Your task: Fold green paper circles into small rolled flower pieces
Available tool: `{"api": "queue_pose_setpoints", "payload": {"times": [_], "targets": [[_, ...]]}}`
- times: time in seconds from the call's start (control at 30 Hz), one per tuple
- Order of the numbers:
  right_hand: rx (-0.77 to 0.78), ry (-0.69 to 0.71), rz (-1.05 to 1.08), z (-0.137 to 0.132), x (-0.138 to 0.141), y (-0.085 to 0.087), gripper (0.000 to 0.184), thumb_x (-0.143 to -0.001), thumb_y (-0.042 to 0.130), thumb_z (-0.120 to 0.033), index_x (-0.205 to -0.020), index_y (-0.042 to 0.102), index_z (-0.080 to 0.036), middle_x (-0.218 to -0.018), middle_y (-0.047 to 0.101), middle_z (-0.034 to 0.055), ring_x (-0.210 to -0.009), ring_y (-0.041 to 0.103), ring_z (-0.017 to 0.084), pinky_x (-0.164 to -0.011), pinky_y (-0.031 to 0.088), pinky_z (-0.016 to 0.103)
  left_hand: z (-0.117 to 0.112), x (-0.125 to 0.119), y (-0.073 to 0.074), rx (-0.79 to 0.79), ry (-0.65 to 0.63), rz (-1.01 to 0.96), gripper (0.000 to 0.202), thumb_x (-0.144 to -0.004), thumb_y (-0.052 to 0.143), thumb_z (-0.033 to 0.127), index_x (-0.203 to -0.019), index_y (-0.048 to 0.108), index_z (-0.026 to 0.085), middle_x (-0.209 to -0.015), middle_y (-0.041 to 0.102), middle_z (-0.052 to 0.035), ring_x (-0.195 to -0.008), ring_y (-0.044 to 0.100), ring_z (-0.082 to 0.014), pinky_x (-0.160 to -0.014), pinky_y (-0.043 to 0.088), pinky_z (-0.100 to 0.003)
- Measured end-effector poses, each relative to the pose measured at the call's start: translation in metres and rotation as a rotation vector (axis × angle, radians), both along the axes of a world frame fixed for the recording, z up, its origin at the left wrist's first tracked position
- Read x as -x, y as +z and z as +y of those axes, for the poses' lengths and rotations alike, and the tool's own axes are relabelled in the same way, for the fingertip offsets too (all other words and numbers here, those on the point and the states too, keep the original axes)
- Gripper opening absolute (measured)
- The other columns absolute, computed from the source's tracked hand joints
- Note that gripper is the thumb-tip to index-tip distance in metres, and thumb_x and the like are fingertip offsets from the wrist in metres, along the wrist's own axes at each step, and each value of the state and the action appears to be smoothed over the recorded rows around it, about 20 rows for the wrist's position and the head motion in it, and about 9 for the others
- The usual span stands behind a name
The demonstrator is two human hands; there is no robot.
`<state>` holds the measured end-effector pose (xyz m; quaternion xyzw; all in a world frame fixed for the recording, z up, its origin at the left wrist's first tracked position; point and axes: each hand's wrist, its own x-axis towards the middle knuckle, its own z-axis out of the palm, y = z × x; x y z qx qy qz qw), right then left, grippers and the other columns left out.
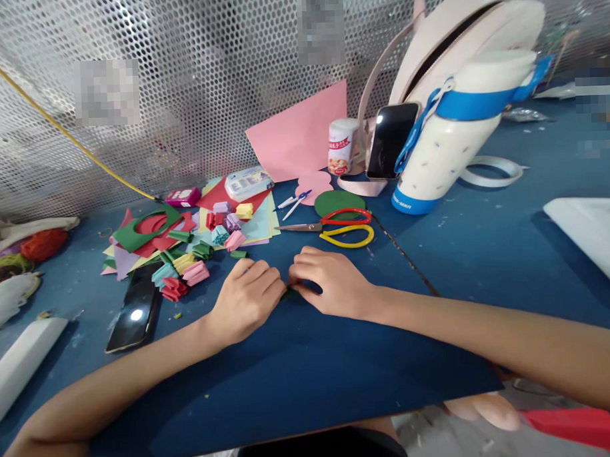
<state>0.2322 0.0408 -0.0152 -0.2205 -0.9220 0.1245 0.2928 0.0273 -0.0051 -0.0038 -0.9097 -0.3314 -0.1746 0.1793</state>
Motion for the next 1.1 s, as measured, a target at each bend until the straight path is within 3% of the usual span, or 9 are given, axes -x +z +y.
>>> {"api": "queue_pose_setpoints", "payload": {"times": [0.17,0.3,0.4,0.6,0.7,0.9,1.1], "targets": [[-0.187,0.007,-0.02,0.001,-0.002,0.0,0.027,-0.099,0.048,-0.016,-0.076,0.063,-0.018,-0.071,0.059,0.0031,-0.071,0.051,0.017,-0.062,0.042,0.028,0.008,0.0,0.003,0.415,0.117,-0.293,0.01,-0.087,0.068,0.015,-0.078,0.065,0.019,-0.079,0.071,-0.0002,-0.077,0.059,-0.0187,-0.071,0.036,-0.034],[-0.437,0.019,-0.057,0.001,-0.003,0.0,0.031,-0.101,0.046,-0.014,-0.079,0.068,-0.017,-0.071,0.064,0.0038,-0.074,0.053,0.018,-0.064,0.043,0.03,0.012,0.0,0.004,0.676,0.175,-0.459,0.017,-0.078,0.07,0.006,-0.069,0.063,0.02,-0.073,0.07,0.0023,-0.074,0.06,-0.017,-0.071,0.041,-0.032],[-0.437,0.034,-0.057,0.003,-0.002,0.0,0.028,-0.102,0.047,-0.017,-0.086,0.07,-0.018,-0.078,0.069,0.0036,-0.08,0.056,0.019,-0.069,0.046,0.03,0.012,0.0,0.003,0.638,0.183,-0.457,0.019,-0.076,0.069,0.005,-0.067,0.061,0.02,-0.072,0.068,0.0025,-0.072,0.059,-0.0169,-0.07,0.04,-0.032],[-0.271,-0.002,-0.041,0.002,-0.002,0.0,0.028,-0.102,0.047,-0.021,-0.082,0.066,-0.017,-0.075,0.064,0.004,-0.074,0.053,0.018,-0.066,0.045,0.029,0.006,0.0,0.0,0.271,0.1,-0.23,0.016,-0.086,0.063,0.011,-0.072,0.061,0.018,-0.074,0.066,-0.002,-0.076,0.055,-0.0192,-0.068,0.032,-0.035],[-0.239,-0.023,-0.04,-0.001,-0.001,0.001,0.031,-0.102,0.044,-0.019,-0.078,0.064,-0.018,-0.073,0.062,0.0042,-0.072,0.051,0.018,-0.063,0.043,0.029,0.004,-0.001,-0.001,0.183,0.073,-0.164,0.017,-0.093,0.06,0.016,-0.075,0.062,0.018,-0.077,0.067,-0.0028,-0.077,0.054,-0.0194,-0.07,0.031,-0.036],[-0.426,-0.031,-0.071,0.002,-0.002,0.003,0.034,-0.103,0.044,-0.018,-0.078,0.067,-0.018,-0.07,0.062,0.0034,-0.072,0.052,0.017,-0.063,0.042,0.03,0.008,0.001,-0.001,0.348,0.1,-0.255,0.011,-0.089,0.064,0.014,-0.079,0.063,0.019,-0.079,0.067,-0.0017,-0.079,0.057,-0.0191,-0.07,0.034,-0.035],[-0.571,-0.018,-0.125,0.023,-0.015,0.009,0.03,-0.103,0.047,-0.016,-0.084,0.07,-0.022,-0.073,0.064,0.0016,-0.078,0.056,0.018,-0.071,0.046,0.031,0.019,0.007,-0.004,0.481,0.137,-0.447,0.016,-0.083,0.061,0.006,-0.073,0.061,0.019,-0.074,0.063,-0.0003,-0.068,0.057,-0.0153,-0.066,0.042,-0.029]]}}
